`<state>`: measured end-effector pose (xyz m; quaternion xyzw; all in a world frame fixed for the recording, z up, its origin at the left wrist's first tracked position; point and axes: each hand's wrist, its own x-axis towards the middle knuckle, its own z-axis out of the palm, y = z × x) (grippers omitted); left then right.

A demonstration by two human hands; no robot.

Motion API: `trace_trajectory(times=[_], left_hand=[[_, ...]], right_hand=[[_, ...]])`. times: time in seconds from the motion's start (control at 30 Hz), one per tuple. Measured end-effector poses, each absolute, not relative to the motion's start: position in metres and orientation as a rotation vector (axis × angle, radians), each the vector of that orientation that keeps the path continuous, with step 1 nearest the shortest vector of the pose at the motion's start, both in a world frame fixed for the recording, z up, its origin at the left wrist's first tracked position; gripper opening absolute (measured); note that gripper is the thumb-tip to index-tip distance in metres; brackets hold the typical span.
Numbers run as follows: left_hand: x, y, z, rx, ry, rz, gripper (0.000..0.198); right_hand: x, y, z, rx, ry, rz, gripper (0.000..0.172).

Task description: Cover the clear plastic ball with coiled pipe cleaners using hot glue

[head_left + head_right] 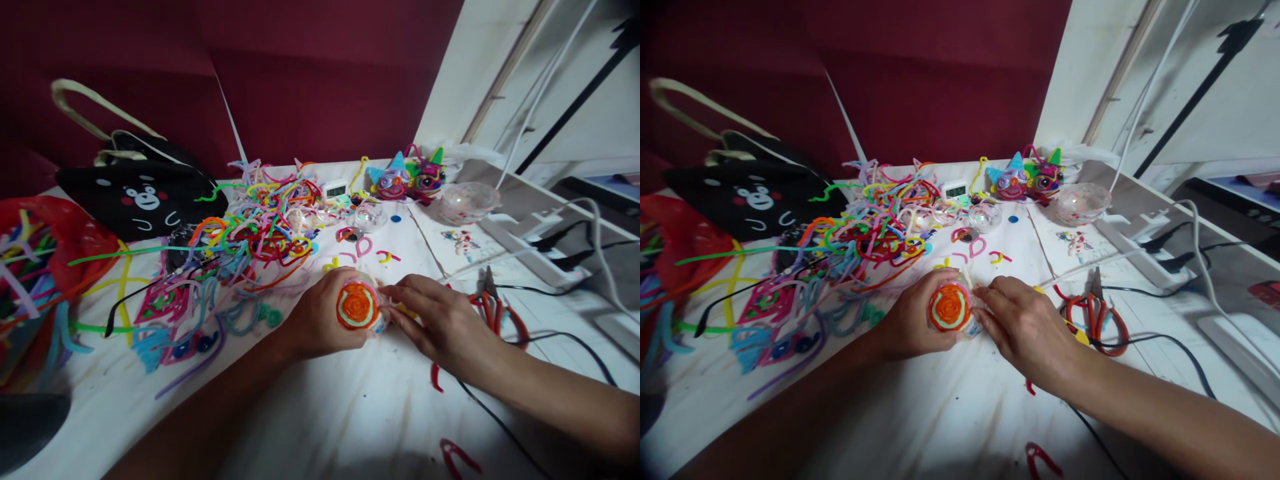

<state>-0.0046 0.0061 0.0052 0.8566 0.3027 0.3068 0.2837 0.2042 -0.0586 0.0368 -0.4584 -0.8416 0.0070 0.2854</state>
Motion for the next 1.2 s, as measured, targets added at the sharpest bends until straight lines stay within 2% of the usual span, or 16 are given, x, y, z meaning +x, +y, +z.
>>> trace_trajectory(times=[0.37, 0.57, 0.73, 0.87, 1.07, 1.2], left_hand=[[-0.005, 0.011, 0.003, 2.325, 0.827, 0.807, 0.071], [-0.004, 0.01, 0.008, 2.269, 0.83, 0.702, 0.068], [-0.007, 0.011, 0.018, 2.243, 0.875, 0.536, 0.066], [-0.012, 0.012, 0.027, 2.247, 0.869, 0.422, 0.071], [-0.02, 0.012, 0.031, 2.21, 0.867, 0.269, 0.09], [-0.022, 0.012, 0.029, 2.184, 0.825, 0.201, 0.081]], right_hand=[[0.199, -0.06, 0.025, -1.193, -2.235, 0.002, 0.021], [0.203, -0.06, 0.027, -1.201, -2.231, 0.33, 0.024], [0.206, -0.058, 0.026, -1.214, -2.263, 0.384, 0.024], [0.203, -0.058, 0.025, -1.251, -2.301, 0.392, 0.02], [0.196, -0.065, 0.018, -1.29, -2.272, 0.48, 0.015], [0.195, -0.072, 0.013, -1.322, -2.267, 0.514, 0.016]])
